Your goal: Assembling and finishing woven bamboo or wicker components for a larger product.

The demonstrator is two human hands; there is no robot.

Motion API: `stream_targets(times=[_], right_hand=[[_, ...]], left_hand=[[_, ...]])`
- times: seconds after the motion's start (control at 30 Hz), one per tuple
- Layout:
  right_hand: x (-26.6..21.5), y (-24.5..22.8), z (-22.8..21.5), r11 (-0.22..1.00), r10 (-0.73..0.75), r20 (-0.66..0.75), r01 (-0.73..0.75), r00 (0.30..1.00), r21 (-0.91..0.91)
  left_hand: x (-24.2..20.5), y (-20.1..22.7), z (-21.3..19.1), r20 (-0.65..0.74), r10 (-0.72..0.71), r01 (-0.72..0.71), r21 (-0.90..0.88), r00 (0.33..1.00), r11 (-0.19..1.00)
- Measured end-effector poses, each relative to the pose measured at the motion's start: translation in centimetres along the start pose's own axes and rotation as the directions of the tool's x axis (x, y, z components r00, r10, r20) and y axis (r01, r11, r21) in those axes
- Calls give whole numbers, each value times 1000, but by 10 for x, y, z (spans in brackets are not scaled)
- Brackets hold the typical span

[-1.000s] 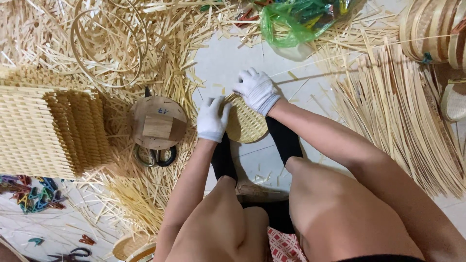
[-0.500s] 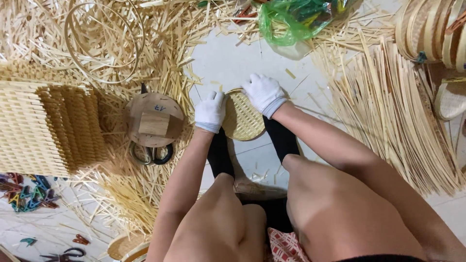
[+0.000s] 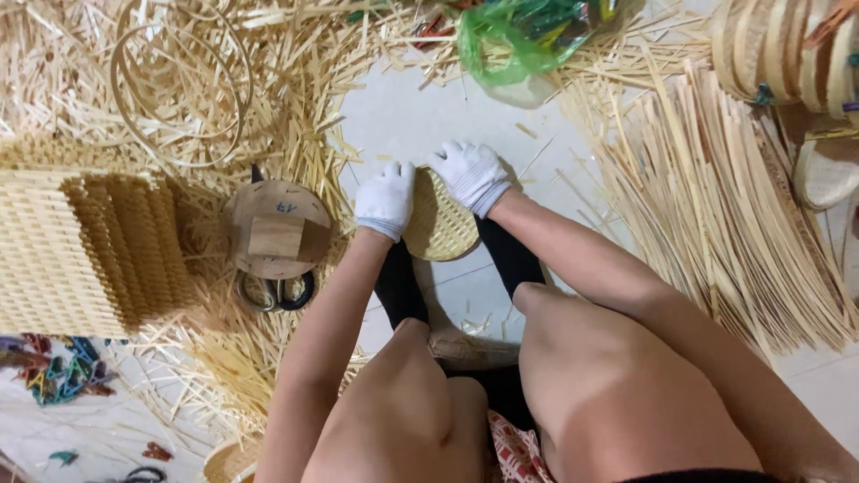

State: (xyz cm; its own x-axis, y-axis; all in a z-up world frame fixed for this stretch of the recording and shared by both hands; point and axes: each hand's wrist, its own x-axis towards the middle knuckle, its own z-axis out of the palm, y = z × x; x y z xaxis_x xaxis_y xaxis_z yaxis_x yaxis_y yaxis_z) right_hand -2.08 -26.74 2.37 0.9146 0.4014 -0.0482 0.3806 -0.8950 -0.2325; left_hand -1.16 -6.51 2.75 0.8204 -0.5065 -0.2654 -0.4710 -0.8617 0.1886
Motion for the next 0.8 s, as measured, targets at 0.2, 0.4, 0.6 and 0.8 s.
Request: stream_targets(times=[0.2, 0.4, 0.6, 0.8], right_hand=[[30, -7, -54, 990, 139, 274, -144, 952, -2], [93, 99, -56, 957, 245, -194, -269, 950, -110], [117, 148, -64, 936, 189, -45, -194, 981, -294], [105, 148, -69, 974, 146, -116, -163, 982, -159]], left_hand=[[5, 0, -13, 68, -1, 2, -18, 998, 1000], [4, -3, -3, 27, -6, 8, -58, 1000, 998], [4, 0, -15, 48, -30, 34, -80, 998, 996], [3, -3, -6, 71, -36, 41, -81, 997, 996]])
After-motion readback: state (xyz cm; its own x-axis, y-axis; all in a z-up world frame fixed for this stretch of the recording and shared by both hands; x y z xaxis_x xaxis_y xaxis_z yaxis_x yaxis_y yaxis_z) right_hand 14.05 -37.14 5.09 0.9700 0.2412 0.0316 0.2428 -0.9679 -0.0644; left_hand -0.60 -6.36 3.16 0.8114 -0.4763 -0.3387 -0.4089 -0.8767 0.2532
